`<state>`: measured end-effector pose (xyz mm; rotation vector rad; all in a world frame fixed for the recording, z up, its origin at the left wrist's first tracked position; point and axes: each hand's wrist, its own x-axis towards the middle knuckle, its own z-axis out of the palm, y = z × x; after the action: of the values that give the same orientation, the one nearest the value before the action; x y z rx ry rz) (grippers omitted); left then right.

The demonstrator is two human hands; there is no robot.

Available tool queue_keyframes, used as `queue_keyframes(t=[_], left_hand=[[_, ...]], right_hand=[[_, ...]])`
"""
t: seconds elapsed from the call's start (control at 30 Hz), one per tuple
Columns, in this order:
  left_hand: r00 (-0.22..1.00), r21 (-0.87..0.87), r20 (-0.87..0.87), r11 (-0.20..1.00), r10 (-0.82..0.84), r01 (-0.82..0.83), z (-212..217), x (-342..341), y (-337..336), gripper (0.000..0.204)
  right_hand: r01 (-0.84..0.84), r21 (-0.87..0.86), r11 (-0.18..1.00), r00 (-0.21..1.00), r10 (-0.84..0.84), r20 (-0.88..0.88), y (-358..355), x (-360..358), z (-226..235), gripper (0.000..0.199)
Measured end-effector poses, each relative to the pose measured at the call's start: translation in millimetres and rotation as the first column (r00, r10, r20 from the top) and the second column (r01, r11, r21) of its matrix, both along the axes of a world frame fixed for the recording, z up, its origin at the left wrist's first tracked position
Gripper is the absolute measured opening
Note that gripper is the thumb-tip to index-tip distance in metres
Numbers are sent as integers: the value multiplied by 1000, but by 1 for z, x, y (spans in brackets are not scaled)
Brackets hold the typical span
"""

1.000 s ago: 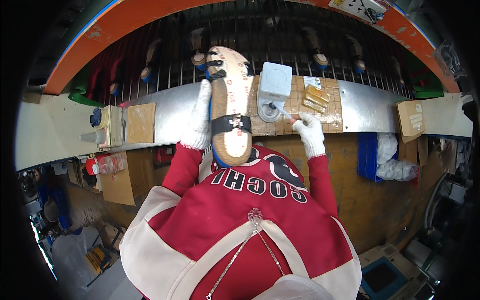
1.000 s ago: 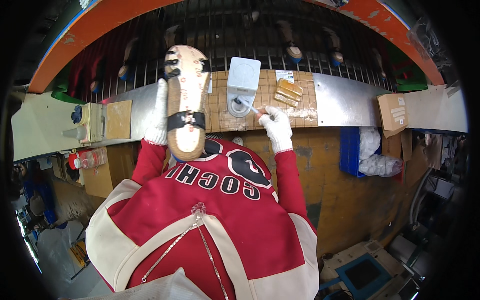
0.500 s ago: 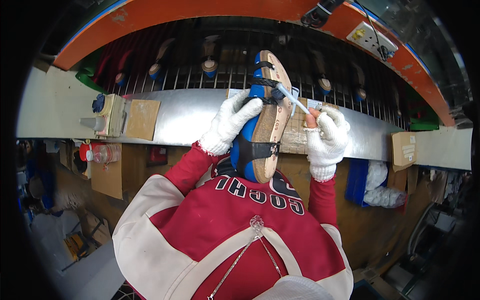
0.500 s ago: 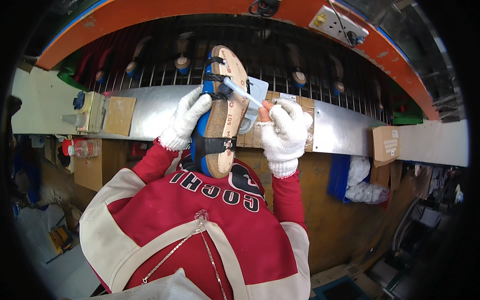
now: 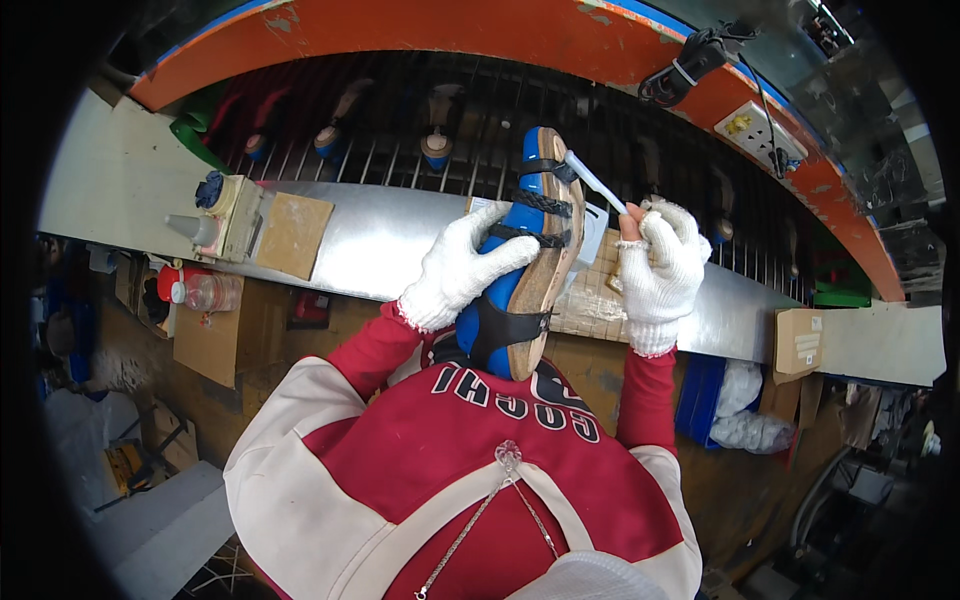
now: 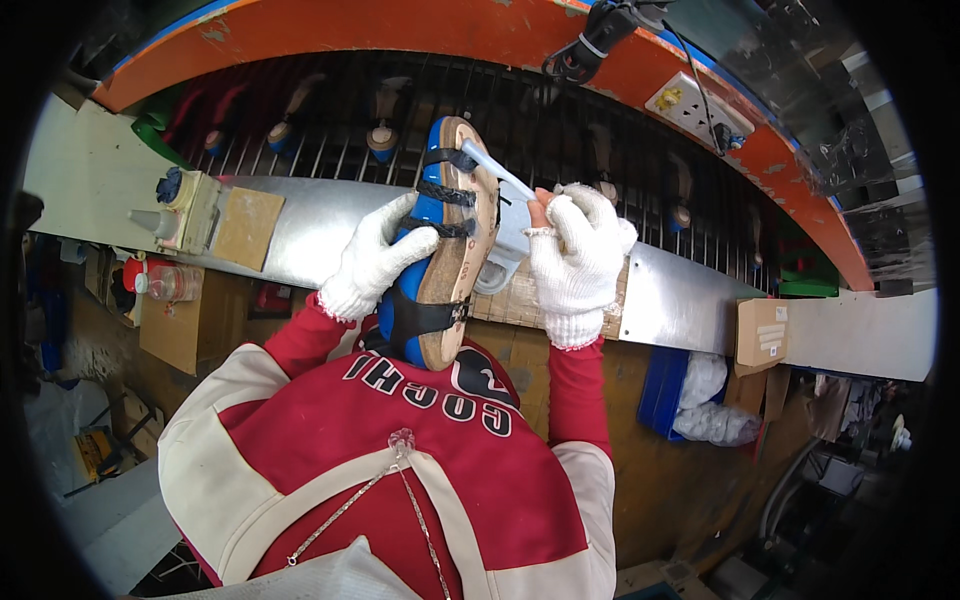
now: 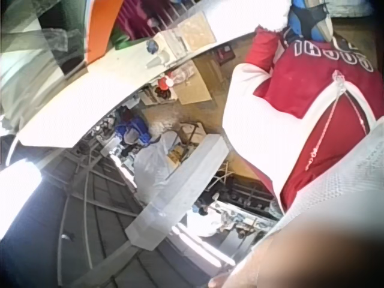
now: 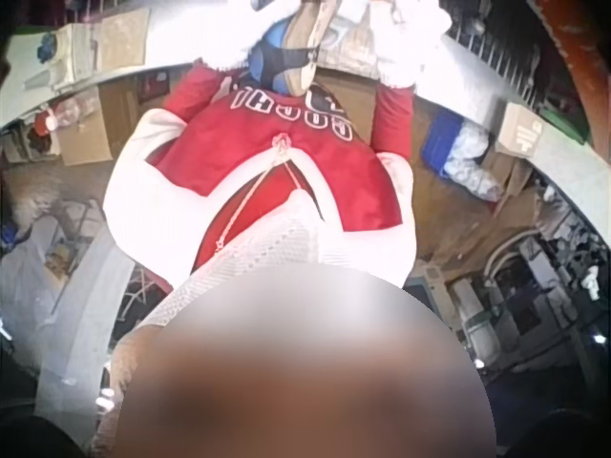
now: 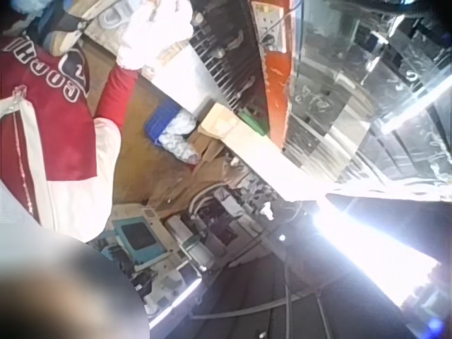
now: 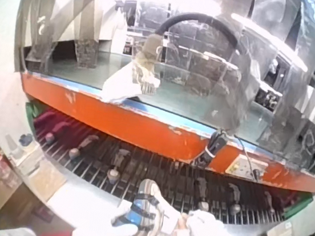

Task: The person applies glue to the sole and strap of a blue sandal using a brush. They repeatedly dip the brush into a container and spread the adhesive along the edges and surface of the sandal.

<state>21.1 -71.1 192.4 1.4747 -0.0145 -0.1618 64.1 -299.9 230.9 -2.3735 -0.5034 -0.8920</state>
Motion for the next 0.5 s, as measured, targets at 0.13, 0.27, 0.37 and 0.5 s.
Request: queue_keyframes(t=[0.13,0.27,0.37,0.5], left_hand=[[1000,80,7,996,29,-29,0,2,5,58],[998,45,23,997,63,-64,1,5,5,57],[999,-53,-21,998,37,-38,6,6,7,55],[998,-164,-66,986,-11,0,14,8,11,50]], right_hand=[[-30,-7,1000,999,30,40,2,14,6,16],[-124,64,990,990,120,67,-3,23,4,18],[-209,65,976,978,210,-15,-11,25,2,17],[-246,81,966,967,250,-41,-14,24,-3,17]])
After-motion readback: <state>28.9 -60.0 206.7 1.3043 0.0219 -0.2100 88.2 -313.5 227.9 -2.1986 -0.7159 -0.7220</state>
